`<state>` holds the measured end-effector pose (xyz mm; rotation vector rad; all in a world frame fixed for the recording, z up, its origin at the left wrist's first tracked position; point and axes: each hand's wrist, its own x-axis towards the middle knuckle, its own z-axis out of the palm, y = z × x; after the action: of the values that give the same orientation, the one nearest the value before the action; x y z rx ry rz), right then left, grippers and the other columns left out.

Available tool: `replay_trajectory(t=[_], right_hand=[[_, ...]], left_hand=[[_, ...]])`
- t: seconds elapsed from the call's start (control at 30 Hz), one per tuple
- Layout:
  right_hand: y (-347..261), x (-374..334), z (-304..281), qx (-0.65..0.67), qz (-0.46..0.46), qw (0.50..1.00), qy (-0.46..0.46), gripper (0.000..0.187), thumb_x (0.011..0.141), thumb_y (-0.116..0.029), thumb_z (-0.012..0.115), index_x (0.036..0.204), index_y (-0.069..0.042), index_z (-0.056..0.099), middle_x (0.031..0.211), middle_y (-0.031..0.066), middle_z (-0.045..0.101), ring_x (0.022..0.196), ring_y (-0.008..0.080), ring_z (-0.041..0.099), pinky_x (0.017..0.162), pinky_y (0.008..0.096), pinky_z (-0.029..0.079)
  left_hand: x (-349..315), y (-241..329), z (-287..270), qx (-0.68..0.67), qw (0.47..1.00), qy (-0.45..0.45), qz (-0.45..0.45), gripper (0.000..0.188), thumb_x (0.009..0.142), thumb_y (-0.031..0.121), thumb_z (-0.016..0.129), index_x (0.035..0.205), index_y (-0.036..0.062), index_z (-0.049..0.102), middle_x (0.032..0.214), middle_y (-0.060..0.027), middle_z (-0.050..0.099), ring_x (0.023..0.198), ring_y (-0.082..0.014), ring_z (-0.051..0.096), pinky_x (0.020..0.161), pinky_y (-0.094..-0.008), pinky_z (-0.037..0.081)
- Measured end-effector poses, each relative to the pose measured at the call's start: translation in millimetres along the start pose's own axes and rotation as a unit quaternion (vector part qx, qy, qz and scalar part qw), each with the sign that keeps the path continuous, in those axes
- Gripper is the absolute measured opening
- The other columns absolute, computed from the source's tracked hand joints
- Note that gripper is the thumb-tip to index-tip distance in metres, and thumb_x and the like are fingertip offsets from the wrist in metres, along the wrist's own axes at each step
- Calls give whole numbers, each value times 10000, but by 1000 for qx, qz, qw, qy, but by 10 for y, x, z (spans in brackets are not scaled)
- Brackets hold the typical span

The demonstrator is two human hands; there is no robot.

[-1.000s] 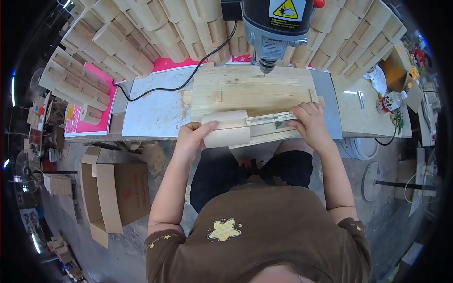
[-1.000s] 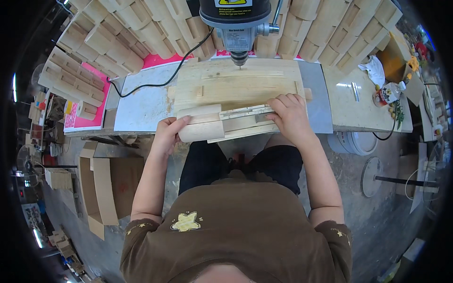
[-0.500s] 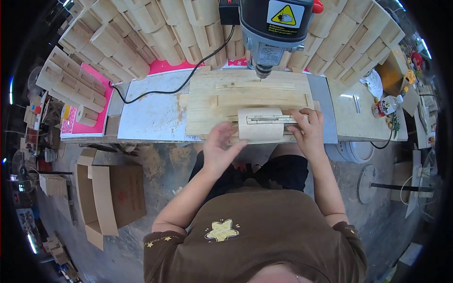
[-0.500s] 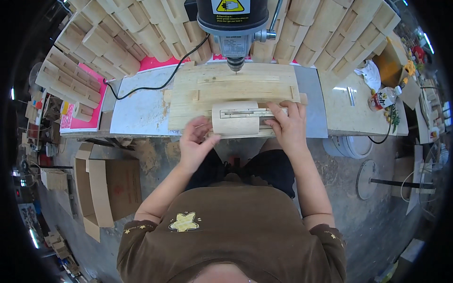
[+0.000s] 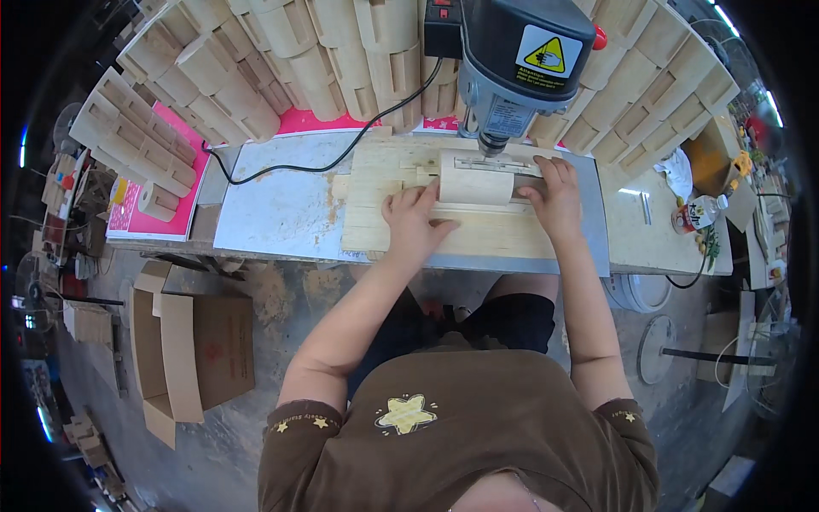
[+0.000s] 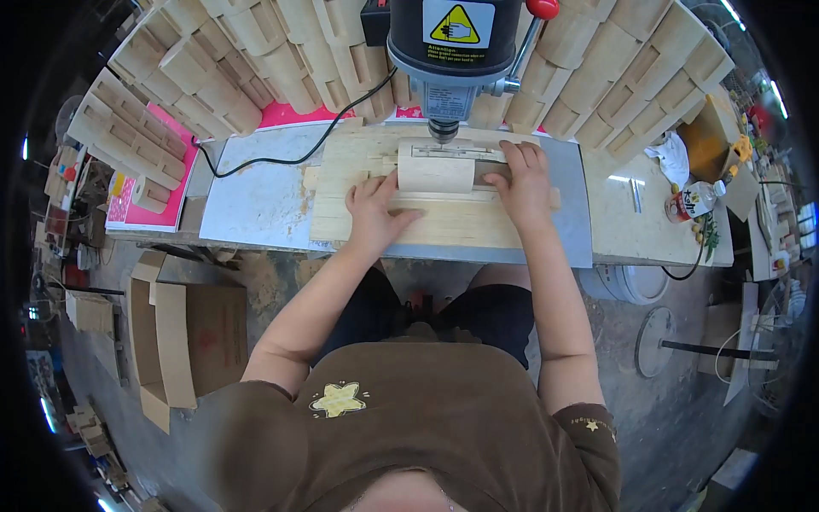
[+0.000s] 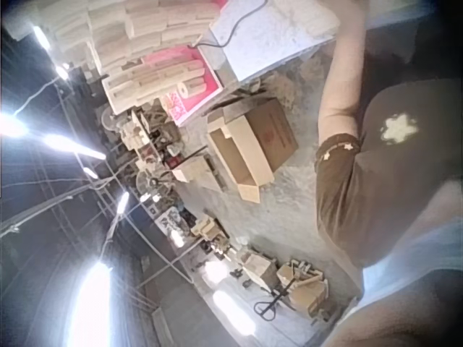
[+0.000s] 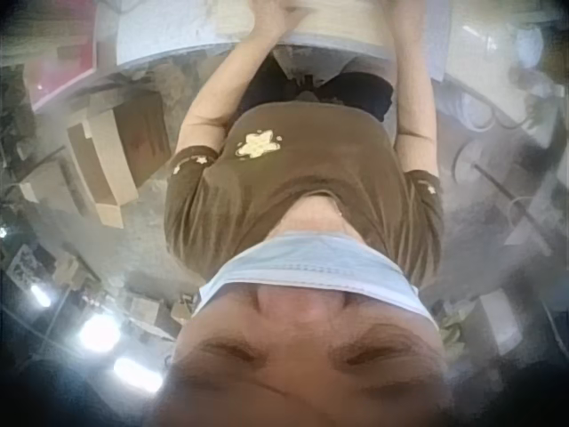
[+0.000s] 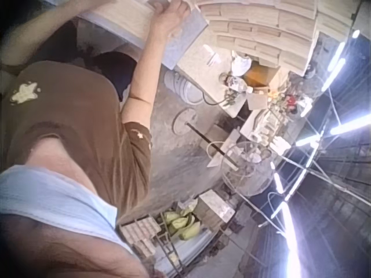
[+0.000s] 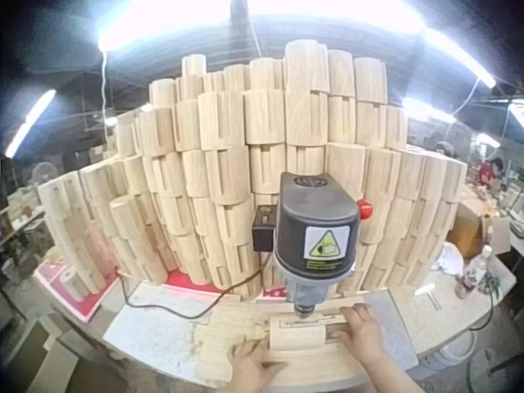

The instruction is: Use a machine to route a channel or slot into the side of cylindrical wooden blocks.

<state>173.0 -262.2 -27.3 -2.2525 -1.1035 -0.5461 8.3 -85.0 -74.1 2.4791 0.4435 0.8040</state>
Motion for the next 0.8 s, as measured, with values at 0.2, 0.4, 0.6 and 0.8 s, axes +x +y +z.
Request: replay_trajectory(t=[0.2,0.4,0.6,0.8], right_hand=[[-115,24,135,75,1,997,-5,557,653,-86,750,1162,-38,530,1169,149,544,1165,309,450,964,379,380],[-41,247,-247,449,137,879,82,510,754,-42,688,1219,-49,478,1231,69,506,1203,206,421,1012,329,333],[-236,1543,-1085,365,-70,900,228,292,890,-142,546,1158,-31,522,1082,139,584,1029,178,543,821,292,465],[-639,1674,-1140,118,20,991,68,206,868,-147,478,781,21,559,704,228,551,693,401,541,612,380,442]], left_hand=[[91,-400,29,-32,999,29,-14,621,552,283,791,1124,129,604,909,-30,568,963,-241,493,888,-430,289],[182,-397,-89,-37,999,-28,20,543,584,228,775,1096,132,622,806,-2,546,896,-229,496,866,-405,292],[180,-443,-61,-32,998,-44,18,544,577,236,780,1083,105,626,785,-1,542,874,-220,501,814,-390,311],[203,-450,-25,-111,992,-63,5,544,580,226,781,1072,59,622,760,-5,555,800,-203,537,787,-367,336]])
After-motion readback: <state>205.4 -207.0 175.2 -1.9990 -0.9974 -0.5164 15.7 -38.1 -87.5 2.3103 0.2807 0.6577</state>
